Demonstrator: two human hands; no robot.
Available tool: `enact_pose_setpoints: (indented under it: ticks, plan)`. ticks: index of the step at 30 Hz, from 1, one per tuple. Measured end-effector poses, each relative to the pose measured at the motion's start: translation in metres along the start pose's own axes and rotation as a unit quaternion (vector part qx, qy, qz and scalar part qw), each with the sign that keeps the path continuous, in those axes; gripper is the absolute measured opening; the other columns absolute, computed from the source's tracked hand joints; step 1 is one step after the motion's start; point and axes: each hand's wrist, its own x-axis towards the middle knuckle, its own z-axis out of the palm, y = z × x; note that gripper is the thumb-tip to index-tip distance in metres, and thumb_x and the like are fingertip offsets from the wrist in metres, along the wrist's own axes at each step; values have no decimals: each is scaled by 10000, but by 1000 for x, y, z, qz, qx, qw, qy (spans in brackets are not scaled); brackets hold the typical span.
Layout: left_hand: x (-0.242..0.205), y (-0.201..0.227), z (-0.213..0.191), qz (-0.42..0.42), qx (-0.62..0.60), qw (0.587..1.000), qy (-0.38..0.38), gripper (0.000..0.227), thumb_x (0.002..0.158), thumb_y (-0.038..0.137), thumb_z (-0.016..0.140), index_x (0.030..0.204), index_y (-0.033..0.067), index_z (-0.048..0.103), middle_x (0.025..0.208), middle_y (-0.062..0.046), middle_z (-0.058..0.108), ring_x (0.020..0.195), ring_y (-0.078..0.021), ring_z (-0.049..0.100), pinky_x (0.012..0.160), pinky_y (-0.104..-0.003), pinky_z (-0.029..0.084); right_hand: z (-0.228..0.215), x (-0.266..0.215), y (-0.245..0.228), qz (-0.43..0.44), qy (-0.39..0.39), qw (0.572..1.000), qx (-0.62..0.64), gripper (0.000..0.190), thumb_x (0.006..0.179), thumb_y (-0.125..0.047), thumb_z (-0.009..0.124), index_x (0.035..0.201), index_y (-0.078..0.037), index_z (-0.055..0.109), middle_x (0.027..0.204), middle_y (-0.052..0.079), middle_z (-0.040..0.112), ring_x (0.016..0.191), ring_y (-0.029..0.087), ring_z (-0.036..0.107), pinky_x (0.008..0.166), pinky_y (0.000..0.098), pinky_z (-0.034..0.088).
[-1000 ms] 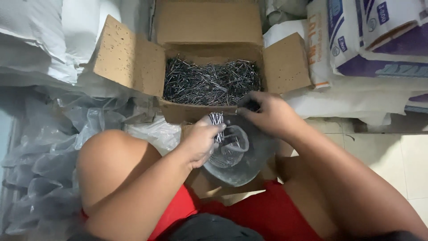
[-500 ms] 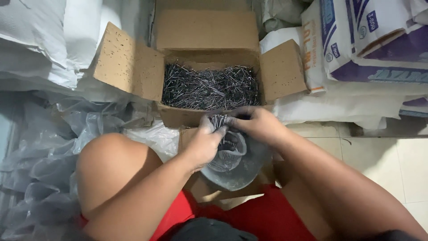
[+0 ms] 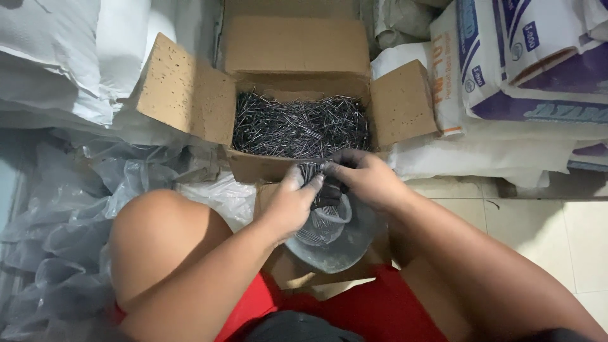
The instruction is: Picking up handfuls of nails from a cardboard box and placing them into a metal funnel for packaging.
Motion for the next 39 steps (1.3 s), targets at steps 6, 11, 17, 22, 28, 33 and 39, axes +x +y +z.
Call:
enact_pose_setpoints:
  ticks: [6,11,17,22,28,33,39]
  plan:
    - [12,-13,-4,-41,-161,985,53,934,895,639,616,1536,-7,404,1564,-325,404,1480,-436,380,1197,-564,331,10,-11,-11,-83,56,992,79,246,953,-159,735,1153,-15,733,958,185,738,885,253,706,845,409,592]
    - [48,-33,0,-50,-109,989,89,736,956,445,596,1462,-74,465,1452,-342,482,1422,-461,440,1174,-595,348,2,-12,-46,14,103,994,34,341,956,-232,665,1249,-64,715,1043,193,738,983,294,738,878,474,587]
    - [109,-80,30,15,262,962,72,524,917,471,663,1175,17,697,1145,-203,714,1185,-363,667,983,-471,552,-11,23,-4,75,-23,978,-192,541,958,-308,543,1458,-103,567,1261,247,676,1201,410,661,974,569,535]
    - [55,-20,36,-10,318,947,-47,534,876,435,705,1279,85,691,1266,-156,710,1288,-328,623,1079,-476,515,-14,58,60,58,-130,892,-429,549,895,-218,506,1429,-161,621,1214,189,733,1198,359,684,1012,521,542]
    - [125,-93,61,-64,398,913,-65,502,953,292,615,1366,6,630,1395,-189,635,1374,-327,552,1142,-464,460,3,102,148,48,-103,907,-405,192,778,-156,641,905,-113,778,612,61,625,521,211,637,461,347,494]
    - [105,-79,52,-20,340,939,-48,512,984,329,569,1382,7,593,1413,-228,603,1390,-360,532,1162,-491,429,39,22,91,-10,16,941,-337,485,938,-186,648,1364,40,594,1234,266,690,1225,404,654,1019,514,545]
    - [147,-165,67,203,358,904,120,348,881,387,691,991,61,739,879,-138,734,924,-327,745,820,-441,612,49,64,236,-84,-7,860,-503,323,905,-31,607,1216,35,667,934,192,769,920,331,777,669,420,645]
